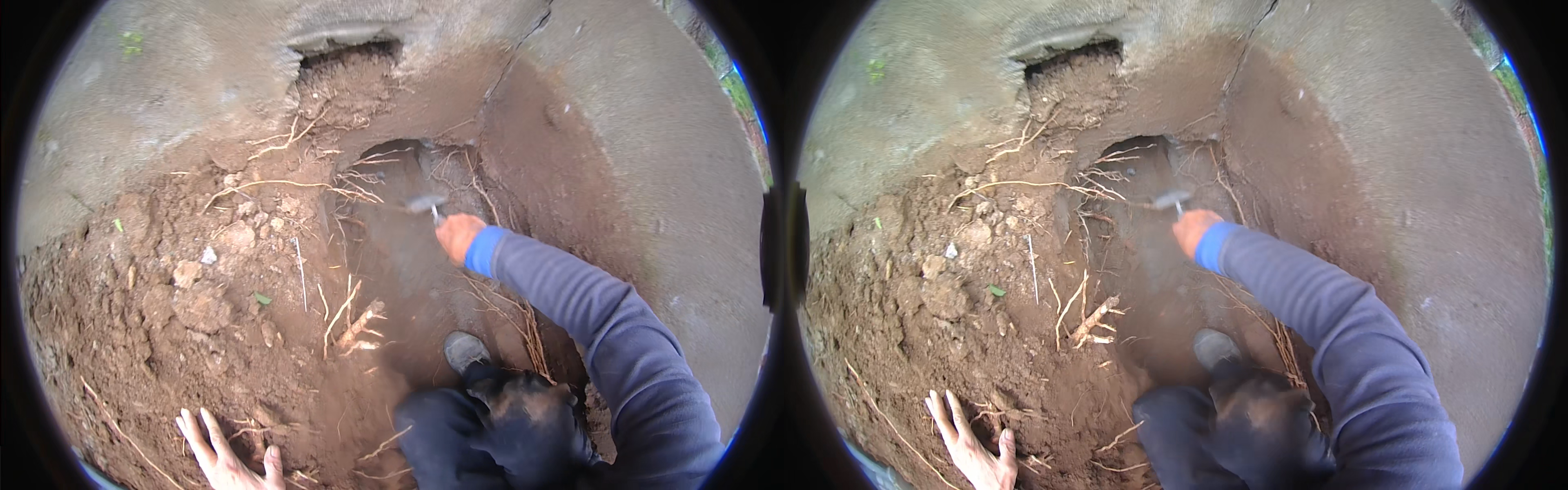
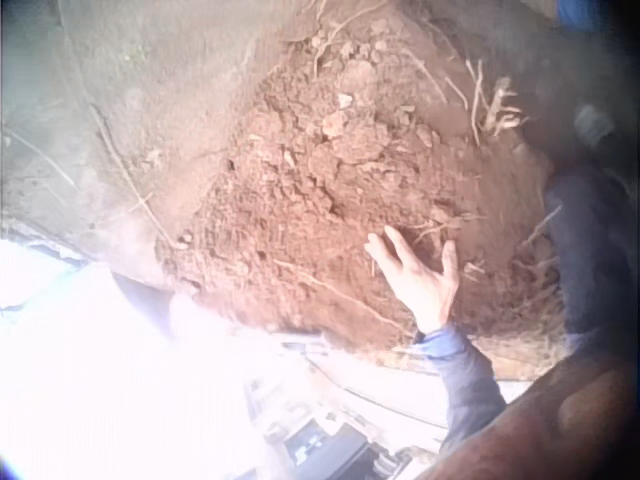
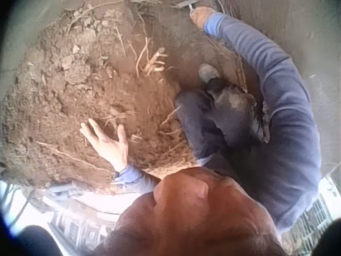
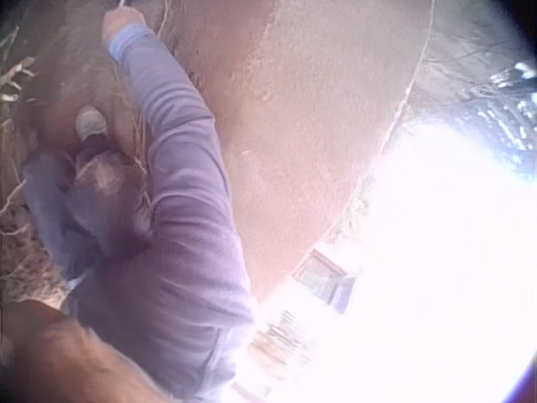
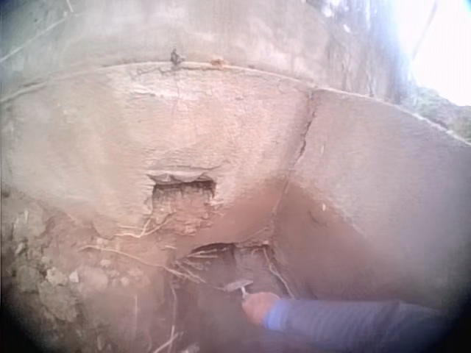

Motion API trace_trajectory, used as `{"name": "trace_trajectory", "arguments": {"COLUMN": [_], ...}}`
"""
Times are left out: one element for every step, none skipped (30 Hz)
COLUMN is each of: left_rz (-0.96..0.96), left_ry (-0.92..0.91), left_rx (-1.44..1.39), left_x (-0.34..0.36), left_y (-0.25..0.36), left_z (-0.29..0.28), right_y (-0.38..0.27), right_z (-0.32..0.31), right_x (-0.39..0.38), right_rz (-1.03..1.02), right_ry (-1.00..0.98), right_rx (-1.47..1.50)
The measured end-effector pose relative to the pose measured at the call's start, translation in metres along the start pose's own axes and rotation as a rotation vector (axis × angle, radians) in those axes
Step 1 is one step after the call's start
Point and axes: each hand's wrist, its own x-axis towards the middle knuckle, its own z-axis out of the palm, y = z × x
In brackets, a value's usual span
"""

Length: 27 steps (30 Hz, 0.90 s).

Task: The person uses a hammer to tap a white PVC pipe into a trench alongside a brick-lined structure, then switches to a rotary hammer drill to enlarge a hole in the ground. A coworker assists by holding the pipe and moving bricks.

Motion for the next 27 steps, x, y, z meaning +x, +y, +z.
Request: {"name": "trace_trajectory", "arguments": {"left_rz": [-0.001, 0.002, 0.005, 0.007, 0.011, 0.016, 0.011, 0.007, 0.000, 0.000, -0.004, -0.009, -0.017, -0.021, -0.037, -0.050, -0.055, -0.052, -0.047, -0.041, -0.038, -0.039, -0.038, -0.028, -0.022, -0.066, -0.084], "left_ry": [0.005, 0.014, 0.017, 0.018, 0.016, 0.021, 0.016, 0.016, 0.015, 0.012, 0.001, -0.015, -0.032, -0.038, -0.060, -0.051, -0.068, -0.075, -0.055, -0.052, -0.041, -0.031, -0.012, 0.002, 0.015, 0.009, 0.037], "left_rx": [-0.002, 0.004, 0.005, 0.002, 0.002, 0.011, 0.015, 0.016, 0.020, 0.028, 0.032, 0.034, 0.033, 0.027, 0.039, 0.030, 0.022, 0.025, 0.021, 0.023, 0.020, 0.028, 0.023, 0.022, 0.022, 0.057, 0.014], "left_x": [-0.002, -0.003, -0.004, -0.005, -0.006, -0.006, -0.006, -0.006, -0.005, -0.004, -0.002, -0.001, 0.000, 0.002, 0.004, 0.006, 0.007, 0.008, 0.008, 0.006, 0.005, 0.003, 0.000, -0.002, -0.005, -0.008, -0.010], "left_y": [0.000, 0.000, -0.001, 0.000, 0.000, 0.001, 0.002, 0.003, 0.004, 0.005, 0.006, 0.007, 0.007, 0.008, 0.008, 0.009, 0.009, 0.009, 0.009, 0.009, 0.010, 0.009, 0.009, 0.009, 0.007, 0.007, 0.005], "left_z": [-0.001, -0.001, -0.002, -0.003, -0.004, -0.005, -0.005, -0.006, -0.006, -0.006, -0.007, -0.006, -0.007, -0.006, -0.006, -0.005, -0.005, -0.005, -0.005, -0.007, -0.007, -0.007, -0.007, -0.006, -0.006, -0.003, -0.001], "right_y": [-0.003, -0.004, -0.006, -0.007, -0.008, -0.008, -0.006, -0.007, -0.006, -0.007, -0.007, -0.008, -0.009, -0.012, -0.015, -0.016, -0.016, -0.014, -0.007, -0.008, -0.006, -0.009, -0.011, -0.014, -0.016, -0.016, -0.015], "right_z": [-0.013, -0.028, -0.040, -0.049, -0.056, -0.061, -0.065, -0.066, -0.067, -0.069, -0.071, -0.072, -0.070, -0.061, -0.051, -0.039, -0.019, -0.002, 0.008, 0.021, 0.030, 0.035, 0.037, 0.037, 0.035, 0.030, 0.026], "right_x": [-0.019, -0.033, -0.046, -0.054, -0.058, -0.057, -0.051, -0.038, -0.020, 0.003, 0.030, 0.058, 0.084, 0.104, 0.120, 0.129, 0.125, 0.113, 0.100, 0.081, 0.058, 0.034, 0.011, -0.014, -0.036, -0.054, -0.071], "right_rz": [-0.019, -0.010, 0.017, 0.038, 0.070, 0.101, 0.136, 0.126, 0.113, 0.128, 0.140, 0.145, 0.161, 0.153, 0.157, 0.168, 0.104, 0.042, 0.012, -0.017, -0.031, -0.030, -0.044, -0.040, -0.053, -0.070, -0.090], "right_ry": [-0.149, -0.168, -0.227, -0.271, -0.228, -0.176, -0.122, 0.018, 0.111, 0.170, 0.203, 0.253, 0.289, 0.299, 0.308, 0.315, 0.249, 0.204, 0.165, 0.150, 0.153, 0.084, 0.062, 0.048, 0.025, 0.100, 0.155], "right_rx": [0.003, -0.026, -0.059, -0.088, -0.061, -0.032, -0.001, 0.046, 0.069, 0.090, 0.093, 0.100, 0.097, 0.104, 0.103, 0.102, 0.091, 0.073, 0.024, 0.047, 0.035, 0.038, 0.031, 0.089, 0.139, 0.165, 0.192]}}
